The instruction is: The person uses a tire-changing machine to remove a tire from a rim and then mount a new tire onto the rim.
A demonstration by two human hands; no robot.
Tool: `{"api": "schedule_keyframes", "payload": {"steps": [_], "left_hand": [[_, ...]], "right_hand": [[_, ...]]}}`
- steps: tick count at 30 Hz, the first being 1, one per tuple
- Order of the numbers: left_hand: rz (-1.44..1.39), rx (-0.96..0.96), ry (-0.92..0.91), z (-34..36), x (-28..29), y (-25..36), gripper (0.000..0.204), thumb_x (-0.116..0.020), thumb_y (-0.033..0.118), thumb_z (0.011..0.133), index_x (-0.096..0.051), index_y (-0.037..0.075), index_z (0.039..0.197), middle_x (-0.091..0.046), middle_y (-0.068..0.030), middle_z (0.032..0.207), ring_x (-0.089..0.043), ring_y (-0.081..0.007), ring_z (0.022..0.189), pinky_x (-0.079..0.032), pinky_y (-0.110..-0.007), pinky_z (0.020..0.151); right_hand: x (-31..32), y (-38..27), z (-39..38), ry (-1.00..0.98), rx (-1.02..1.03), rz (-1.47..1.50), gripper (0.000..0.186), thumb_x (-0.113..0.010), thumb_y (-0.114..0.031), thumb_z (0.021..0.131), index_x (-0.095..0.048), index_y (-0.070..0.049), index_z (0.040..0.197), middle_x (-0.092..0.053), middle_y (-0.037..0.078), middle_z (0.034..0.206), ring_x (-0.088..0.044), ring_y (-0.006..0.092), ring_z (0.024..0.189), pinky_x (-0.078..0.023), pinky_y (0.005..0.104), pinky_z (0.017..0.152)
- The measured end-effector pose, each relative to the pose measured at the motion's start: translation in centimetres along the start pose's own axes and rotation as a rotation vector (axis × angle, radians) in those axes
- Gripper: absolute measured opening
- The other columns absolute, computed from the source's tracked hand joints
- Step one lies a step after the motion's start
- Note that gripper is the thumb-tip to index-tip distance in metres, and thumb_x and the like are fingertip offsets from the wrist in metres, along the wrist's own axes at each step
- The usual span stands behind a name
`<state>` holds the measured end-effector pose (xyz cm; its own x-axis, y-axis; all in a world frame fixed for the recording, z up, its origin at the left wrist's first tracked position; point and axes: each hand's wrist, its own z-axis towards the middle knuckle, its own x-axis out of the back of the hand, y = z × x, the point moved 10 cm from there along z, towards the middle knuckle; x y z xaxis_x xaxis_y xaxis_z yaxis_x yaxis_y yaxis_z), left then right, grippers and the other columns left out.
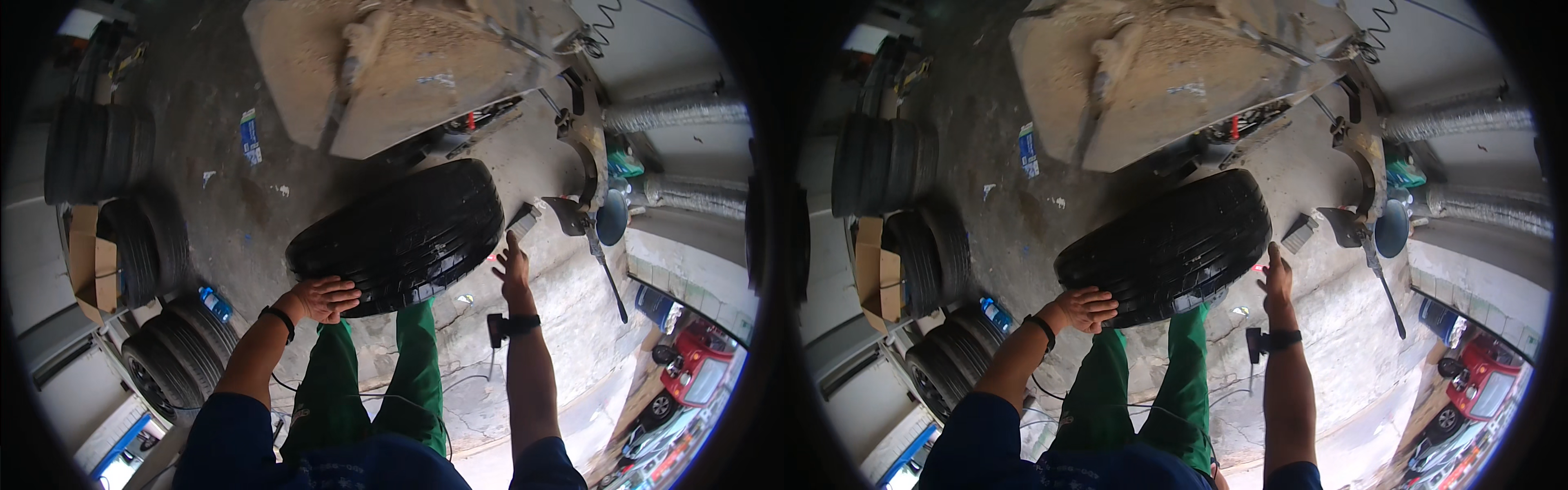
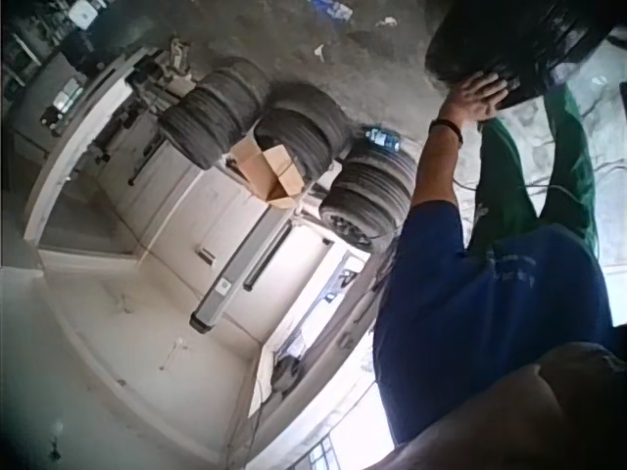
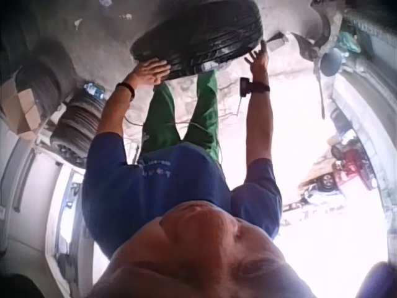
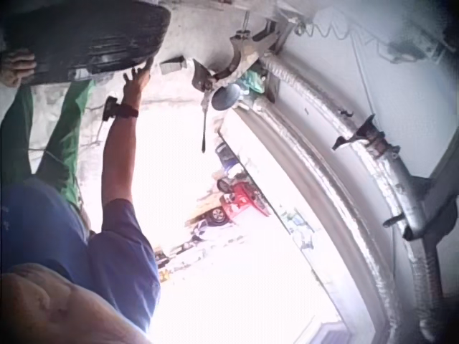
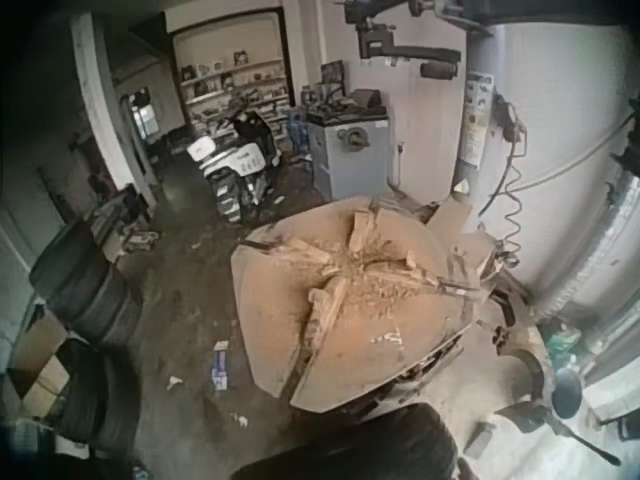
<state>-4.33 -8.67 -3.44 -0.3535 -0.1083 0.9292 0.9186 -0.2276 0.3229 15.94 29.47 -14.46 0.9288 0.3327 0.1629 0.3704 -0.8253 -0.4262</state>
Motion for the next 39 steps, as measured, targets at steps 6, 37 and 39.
{"api": "schedule_keyframes", "payload": {"steps": [6, 37, 39], "left_hand": [[-0.236, 0.577, -0.123, -7.2, 5.9, -1.9, 0.063, -0.079, 0.028, 0.080, -0.057, 0.005, 0.134, -0.056, -0.0154, 0.133, -0.055, -0.0339, 0.122, -0.045, -0.046, 0.105], [-1.370, 1.497, 0.421, -23.9, -9.4, 4.1, 0.092, -0.066, 0.049, 0.097, -0.022, -0.006, 0.157, -0.040, -0.0322, 0.152, -0.042, -0.0465, 0.142, -0.037, -0.049, 0.115], [-1.065, 1.311, 0.333, -21.7, -2.2, 2.6, 0.085, -0.068, 0.043, 0.096, -0.032, -0.008, 0.153, -0.055, -0.0321, 0.140, -0.050, -0.0410, 0.138, -0.039, -0.048, 0.114]], "right_hand": [[-11.3, 9.0, -5.6, -0.462, -0.032, 0.076, 0.089, -0.034, -0.078, 0.095, -0.025, -0.021, 0.164, -0.031, 0.010, 0.167, -0.034, 0.0372, 0.150, -0.029, 0.0638, 0.116], [-51.5, 12.2, -21.0, -0.440, 0.912, -1.303, 0.108, -0.073, -0.080, 0.073, -0.053, 0.005, 0.137, -0.069, 0.025, 0.118, -0.068, 0.0384, 0.112, -0.054, 0.0448, 0.095], [-51.9, 10.6, -23.8, -0.385, 1.026, -1.408, 0.113, -0.070, -0.083, 0.072, -0.048, 0.001, 0.145, -0.066, 0.027, 0.127, -0.064, 0.0425, 0.119, -0.052, 0.0481, 0.102]]}}
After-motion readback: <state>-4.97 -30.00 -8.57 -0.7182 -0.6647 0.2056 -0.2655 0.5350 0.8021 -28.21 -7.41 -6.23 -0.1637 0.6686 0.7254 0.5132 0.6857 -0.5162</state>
